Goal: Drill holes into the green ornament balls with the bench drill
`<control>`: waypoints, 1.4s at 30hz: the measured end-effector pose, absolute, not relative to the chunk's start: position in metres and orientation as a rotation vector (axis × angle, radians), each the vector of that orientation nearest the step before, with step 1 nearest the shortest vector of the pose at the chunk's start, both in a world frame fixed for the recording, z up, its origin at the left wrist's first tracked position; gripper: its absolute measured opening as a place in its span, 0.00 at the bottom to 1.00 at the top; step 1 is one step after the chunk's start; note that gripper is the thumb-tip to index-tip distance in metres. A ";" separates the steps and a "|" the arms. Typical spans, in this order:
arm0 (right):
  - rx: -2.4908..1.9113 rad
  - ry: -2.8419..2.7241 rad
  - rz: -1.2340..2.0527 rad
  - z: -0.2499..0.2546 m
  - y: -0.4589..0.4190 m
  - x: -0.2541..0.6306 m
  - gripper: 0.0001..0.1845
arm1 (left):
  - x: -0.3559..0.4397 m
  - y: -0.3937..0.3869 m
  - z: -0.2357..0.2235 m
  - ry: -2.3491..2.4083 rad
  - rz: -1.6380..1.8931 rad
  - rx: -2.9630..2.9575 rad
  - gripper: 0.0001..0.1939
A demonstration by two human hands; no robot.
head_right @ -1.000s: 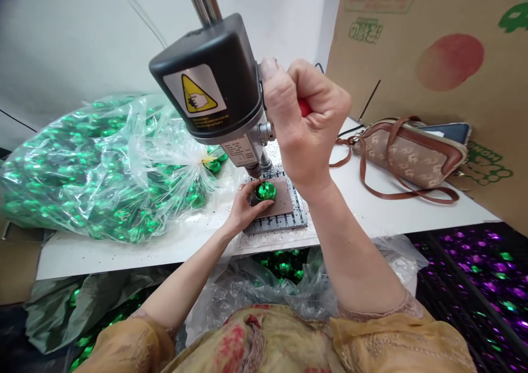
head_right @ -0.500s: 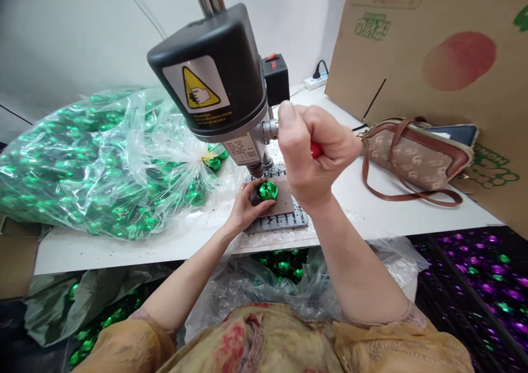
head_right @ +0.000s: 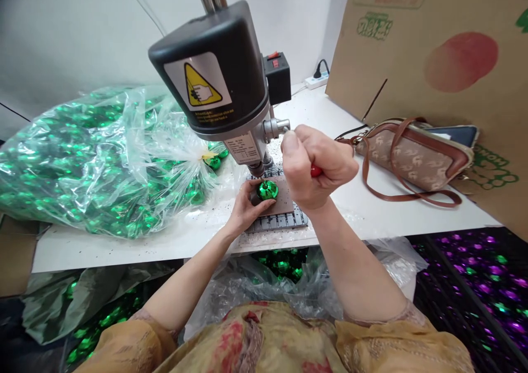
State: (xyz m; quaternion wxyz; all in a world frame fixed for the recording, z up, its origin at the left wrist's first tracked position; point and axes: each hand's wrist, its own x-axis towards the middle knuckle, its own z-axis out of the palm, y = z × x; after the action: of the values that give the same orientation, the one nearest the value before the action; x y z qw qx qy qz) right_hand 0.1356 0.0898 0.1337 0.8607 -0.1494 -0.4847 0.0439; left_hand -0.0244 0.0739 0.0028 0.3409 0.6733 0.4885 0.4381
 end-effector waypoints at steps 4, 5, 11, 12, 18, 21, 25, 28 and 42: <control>-0.323 -1.058 0.122 0.131 0.088 0.138 0.32 | -0.024 0.074 0.002 1.266 1.148 1.748 0.28; -0.312 -1.066 0.120 0.131 0.088 0.138 0.31 | -0.024 0.074 0.002 1.268 1.146 1.754 0.28; -0.161 -1.143 0.046 0.121 0.093 0.141 0.26 | -0.024 0.074 0.002 1.271 1.140 1.748 0.28; -0.159 -1.153 0.039 0.118 0.093 0.142 0.26 | -0.024 0.073 0.001 1.270 1.146 1.733 0.28; -0.326 -1.104 0.101 0.130 0.086 0.140 0.28 | -0.024 0.075 0.001 1.257 1.159 1.691 0.28; -0.472 -1.008 0.228 0.163 0.088 0.137 0.27 | -0.023 0.073 0.006 1.304 1.162 1.711 0.28; -0.420 -1.029 0.329 0.192 0.097 0.137 0.26 | -0.018 0.040 0.012 1.431 1.293 1.923 0.23; -0.406 -1.033 0.313 0.193 0.100 0.137 0.25 | -0.013 -0.005 0.003 1.091 1.253 2.345 0.25; -0.405 -1.020 0.276 0.188 0.097 0.135 0.23 | -0.093 0.145 0.050 1.982 0.648 2.266 0.10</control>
State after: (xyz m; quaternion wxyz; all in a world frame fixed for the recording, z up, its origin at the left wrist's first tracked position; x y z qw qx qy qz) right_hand 0.1347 0.0972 0.1878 0.8443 -0.1917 -0.4830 0.1306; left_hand -0.0931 0.1454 0.0502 0.0311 0.7354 0.6434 0.2103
